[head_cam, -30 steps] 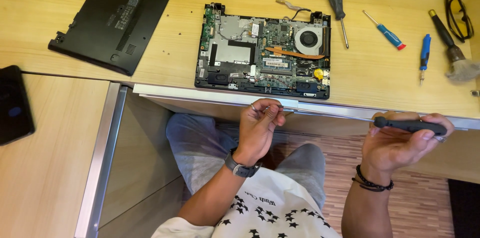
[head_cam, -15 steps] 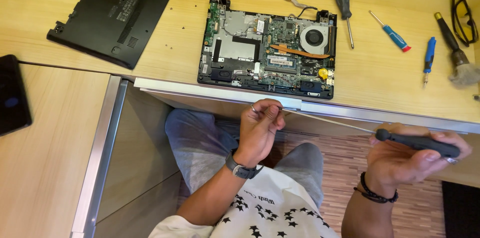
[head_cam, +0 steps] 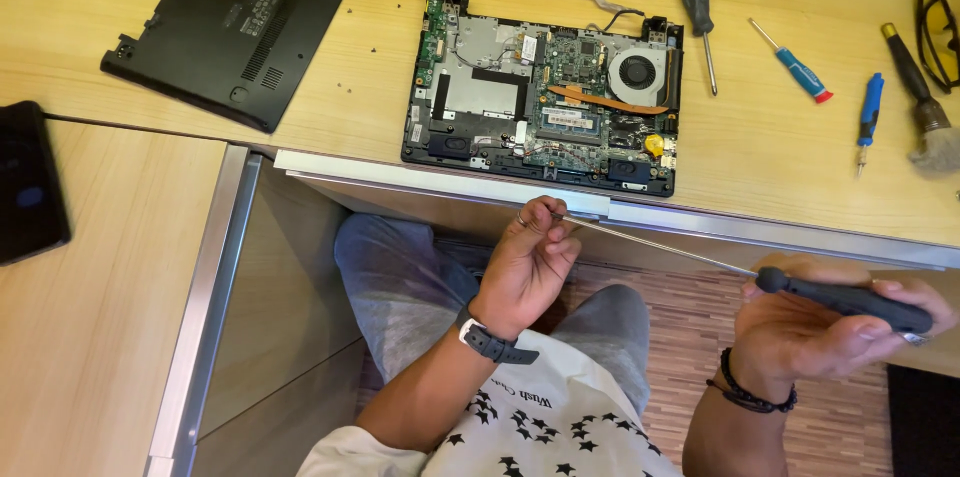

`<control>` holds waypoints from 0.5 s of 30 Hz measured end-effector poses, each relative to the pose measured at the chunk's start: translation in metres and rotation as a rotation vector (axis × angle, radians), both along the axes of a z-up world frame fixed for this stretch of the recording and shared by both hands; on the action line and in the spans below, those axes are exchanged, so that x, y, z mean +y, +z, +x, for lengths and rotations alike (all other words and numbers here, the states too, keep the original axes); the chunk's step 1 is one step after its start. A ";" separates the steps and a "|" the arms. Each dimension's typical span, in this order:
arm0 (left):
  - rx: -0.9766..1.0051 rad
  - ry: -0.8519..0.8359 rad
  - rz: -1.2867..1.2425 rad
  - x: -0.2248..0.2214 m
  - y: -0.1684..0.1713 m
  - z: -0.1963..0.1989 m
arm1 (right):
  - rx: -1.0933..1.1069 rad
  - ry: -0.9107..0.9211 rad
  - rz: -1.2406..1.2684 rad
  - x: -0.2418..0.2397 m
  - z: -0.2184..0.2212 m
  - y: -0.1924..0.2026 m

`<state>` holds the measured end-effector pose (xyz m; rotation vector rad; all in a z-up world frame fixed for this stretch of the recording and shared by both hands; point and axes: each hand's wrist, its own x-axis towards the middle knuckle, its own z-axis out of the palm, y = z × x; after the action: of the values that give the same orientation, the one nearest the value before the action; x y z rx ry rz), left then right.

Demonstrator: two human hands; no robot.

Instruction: The person is disassembling a laptop by removing screws with a screwdriver and checking the alignment of internal components.

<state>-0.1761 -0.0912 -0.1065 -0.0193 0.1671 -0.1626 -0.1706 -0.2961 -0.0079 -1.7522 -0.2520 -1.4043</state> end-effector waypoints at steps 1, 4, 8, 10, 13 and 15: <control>0.001 -0.001 0.000 0.000 0.000 0.000 | 0.001 -0.001 0.000 0.000 0.000 0.001; 0.013 -0.006 -0.008 0.000 0.002 -0.001 | 0.011 -0.009 -0.021 -0.001 0.000 0.000; -0.050 -0.003 -0.033 -0.001 0.004 -0.002 | -0.047 0.001 -0.145 -0.020 0.001 -0.008; -0.058 -0.011 -0.030 -0.001 0.005 -0.003 | -0.076 -0.010 -0.307 -0.022 0.000 -0.010; -0.030 -0.023 -0.005 0.000 0.006 -0.003 | 0.007 0.061 0.045 -0.014 -0.003 -0.010; -0.032 -0.048 -0.060 0.000 0.009 -0.005 | 0.019 -0.006 -0.019 -0.018 -0.006 -0.010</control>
<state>-0.1813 -0.0912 -0.0974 -0.0722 0.1308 -0.2160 -0.1771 -0.3136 -0.0182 -1.7827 -0.2511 -1.3924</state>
